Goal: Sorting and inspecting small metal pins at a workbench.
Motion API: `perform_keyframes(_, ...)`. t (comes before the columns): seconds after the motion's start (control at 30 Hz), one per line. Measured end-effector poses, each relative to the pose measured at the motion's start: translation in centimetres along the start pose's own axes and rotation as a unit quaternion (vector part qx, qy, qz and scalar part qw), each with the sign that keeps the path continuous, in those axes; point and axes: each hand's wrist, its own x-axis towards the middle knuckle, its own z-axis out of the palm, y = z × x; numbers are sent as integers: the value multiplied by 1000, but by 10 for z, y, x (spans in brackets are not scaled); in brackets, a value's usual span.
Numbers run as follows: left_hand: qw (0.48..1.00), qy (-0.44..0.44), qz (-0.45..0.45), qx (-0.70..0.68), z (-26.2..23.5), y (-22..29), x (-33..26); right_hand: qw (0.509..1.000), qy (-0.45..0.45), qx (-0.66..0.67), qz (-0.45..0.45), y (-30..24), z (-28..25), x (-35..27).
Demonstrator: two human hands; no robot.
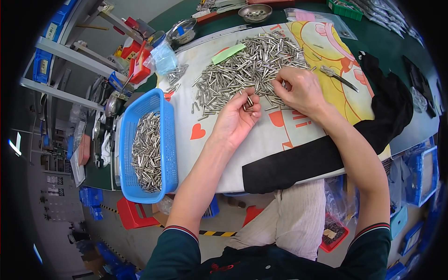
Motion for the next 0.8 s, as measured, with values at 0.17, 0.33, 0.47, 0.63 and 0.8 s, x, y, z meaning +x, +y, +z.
perform_keyframes(0.17,1000,12,2,6,-1,0,0,997,-73,-36,7,-5,-3,-1)
perform_keyframes(0.33,999,30,6,13,0,-1,1,987,-140,-71,5,-6,-7,-4)
perform_keyframes(0.47,999,32,6,12,-2,-1,1,985,-152,-81,6,-5,-6,-4)
perform_keyframes(0.63,999,35,24,23,-2,0,1,984,-155,-86,6,-6,-7,-4)
perform_keyframes(0.8,999,30,32,30,-3,1,1,984,-152,-88,13,-6,-6,-5)
